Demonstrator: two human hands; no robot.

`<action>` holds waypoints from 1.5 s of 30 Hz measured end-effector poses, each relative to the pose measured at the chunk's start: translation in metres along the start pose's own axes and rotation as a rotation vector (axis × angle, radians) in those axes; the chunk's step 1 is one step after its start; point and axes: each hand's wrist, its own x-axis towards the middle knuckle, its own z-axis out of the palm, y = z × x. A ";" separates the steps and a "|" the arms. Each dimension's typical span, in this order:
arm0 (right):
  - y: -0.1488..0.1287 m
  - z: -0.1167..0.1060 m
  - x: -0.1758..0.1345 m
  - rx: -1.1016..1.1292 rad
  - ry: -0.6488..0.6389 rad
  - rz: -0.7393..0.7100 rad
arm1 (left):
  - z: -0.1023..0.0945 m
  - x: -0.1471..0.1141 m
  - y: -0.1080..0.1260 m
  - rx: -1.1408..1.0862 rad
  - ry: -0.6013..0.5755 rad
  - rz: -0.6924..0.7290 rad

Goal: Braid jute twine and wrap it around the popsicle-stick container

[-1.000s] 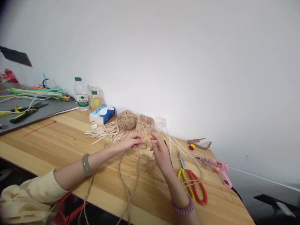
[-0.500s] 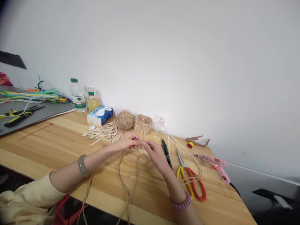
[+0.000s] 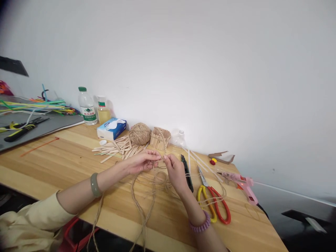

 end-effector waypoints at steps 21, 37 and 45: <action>-0.004 -0.006 0.000 0.141 -0.127 -0.004 | 0.001 -0.002 0.004 0.148 0.019 0.031; 0.006 0.006 -0.002 0.027 0.083 -0.022 | 0.006 0.003 -0.003 0.581 0.180 0.338; 0.012 0.014 -0.001 0.388 0.022 0.151 | 0.006 -0.008 -0.013 1.398 0.270 0.871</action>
